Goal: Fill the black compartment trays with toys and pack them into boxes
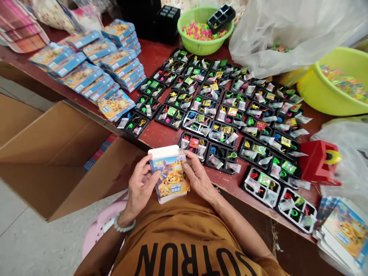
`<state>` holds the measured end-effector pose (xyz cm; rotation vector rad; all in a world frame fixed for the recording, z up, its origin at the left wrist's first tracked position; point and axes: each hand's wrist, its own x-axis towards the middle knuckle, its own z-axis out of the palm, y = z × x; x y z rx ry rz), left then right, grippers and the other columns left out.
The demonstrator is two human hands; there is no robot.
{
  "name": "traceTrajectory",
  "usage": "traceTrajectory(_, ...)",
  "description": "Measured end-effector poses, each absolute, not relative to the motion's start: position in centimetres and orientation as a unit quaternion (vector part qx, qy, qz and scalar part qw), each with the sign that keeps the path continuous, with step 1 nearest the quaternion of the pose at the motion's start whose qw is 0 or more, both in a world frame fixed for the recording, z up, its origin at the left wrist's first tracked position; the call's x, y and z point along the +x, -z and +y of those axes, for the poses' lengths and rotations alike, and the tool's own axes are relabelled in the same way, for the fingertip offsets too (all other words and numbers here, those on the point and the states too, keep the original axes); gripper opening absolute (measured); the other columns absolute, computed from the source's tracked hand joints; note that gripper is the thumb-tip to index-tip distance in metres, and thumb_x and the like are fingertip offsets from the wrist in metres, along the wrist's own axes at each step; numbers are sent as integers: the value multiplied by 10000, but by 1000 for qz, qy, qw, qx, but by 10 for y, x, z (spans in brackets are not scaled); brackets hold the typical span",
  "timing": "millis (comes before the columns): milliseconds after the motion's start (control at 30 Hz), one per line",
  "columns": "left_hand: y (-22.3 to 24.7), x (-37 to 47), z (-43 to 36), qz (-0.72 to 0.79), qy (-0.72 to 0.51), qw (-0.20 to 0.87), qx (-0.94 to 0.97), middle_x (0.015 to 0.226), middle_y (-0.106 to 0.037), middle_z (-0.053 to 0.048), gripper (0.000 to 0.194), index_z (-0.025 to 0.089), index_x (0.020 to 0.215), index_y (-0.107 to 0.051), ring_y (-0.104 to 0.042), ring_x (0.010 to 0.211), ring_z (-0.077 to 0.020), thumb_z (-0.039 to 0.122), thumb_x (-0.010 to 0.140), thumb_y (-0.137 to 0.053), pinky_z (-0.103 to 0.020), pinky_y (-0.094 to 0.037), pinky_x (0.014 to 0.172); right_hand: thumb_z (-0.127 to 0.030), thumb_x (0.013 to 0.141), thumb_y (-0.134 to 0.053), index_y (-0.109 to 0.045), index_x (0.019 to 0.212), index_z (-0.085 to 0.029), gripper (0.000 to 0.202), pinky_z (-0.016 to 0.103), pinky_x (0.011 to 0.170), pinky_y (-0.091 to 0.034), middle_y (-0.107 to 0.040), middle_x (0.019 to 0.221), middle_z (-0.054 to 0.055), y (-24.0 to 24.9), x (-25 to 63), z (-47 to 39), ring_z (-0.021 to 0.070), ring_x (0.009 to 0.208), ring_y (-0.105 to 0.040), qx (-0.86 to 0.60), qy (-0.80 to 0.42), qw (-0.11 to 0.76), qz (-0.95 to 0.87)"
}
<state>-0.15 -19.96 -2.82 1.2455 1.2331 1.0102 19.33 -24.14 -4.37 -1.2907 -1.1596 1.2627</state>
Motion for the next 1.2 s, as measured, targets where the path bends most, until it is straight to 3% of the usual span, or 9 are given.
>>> traceTrajectory(233,16,-19,-188,515,-367,557,538,816,-769,-34,338,192,992,-692,-718,697,-183,459,814,-796,-252,-566,604,-486,1069,-448,-518,1405,-256,413,319,800,-546,-702,1142,69,37,190,-241,181,854,-663,-557,-421,456,-552)
traceTrajectory(333,16,-23,-187,523,-336,538,570,749,-734,-10,285,198,872,-709,-680,648,-170,472,827,-776,-246,-544,576,-467,1049,-496,-643,1043,-240,271,322,791,-534,-702,1014,59,33,189,-234,183,832,-643,-554,-378,476,-569)
traceTrajectory(400,17,-21,-188,524,-330,527,582,753,-731,-8,272,200,853,-714,-677,663,-171,466,835,-765,-250,-549,599,-495,1026,-542,-610,840,-231,329,326,794,-531,-682,913,52,34,187,-229,190,831,-634,-554,-364,498,-560)
traceTrajectory(467,19,-17,-188,524,-357,526,566,865,-772,-31,282,199,947,-725,-711,755,-186,453,832,-770,-262,-575,671,-535,995,-596,-614,885,-235,320,306,729,-523,-659,863,29,39,184,-226,175,769,-613,-555,-386,522,-520)
traceTrajectory(600,24,-14,-188,511,-379,543,548,1049,-807,-80,404,189,1130,-728,-749,876,-213,440,818,-788,-293,-609,757,-548,971,-655,-613,1189,-254,368,282,670,-509,-673,896,8,48,183,-227,157,724,-611,-548,-428,530,-485)
traceTrajectory(733,28,-22,-187,511,-345,503,606,966,-823,-69,236,197,932,-792,-761,876,-221,411,835,-765,-317,-625,807,-501,1016,-618,-683,955,-235,280,323,834,-548,-729,960,44,44,191,-229,193,888,-691,-532,-400,496,-558)
traceTrajectory(867,30,-27,-189,487,-366,486,626,942,-831,-51,153,216,877,-801,-773,871,-211,356,826,-767,-310,-635,810,-438,1059,-575,-701,988,-221,260,322,877,-556,-742,997,67,34,200,-229,189,939,-706,-499,-355,460,-643)
traceTrajectory(967,27,-27,-189,463,-372,504,627,914,-833,-42,109,220,857,-809,-779,847,-199,299,783,-800,-281,-635,780,-425,1031,-634,-699,955,-212,236,317,845,-560,-742,1002,79,31,206,-229,190,934,-708,-471,-368,434,-674)
traceTrajectory(1200,12,-21,-181,492,-333,543,593,714,-778,-17,140,205,806,-821,-691,603,-163,319,725,-837,-231,-563,542,-392,893,-744,-697,799,-191,228,251,624,-472,-711,756,12,28,203,-218,135,653,-615,-519,-489,431,-553)
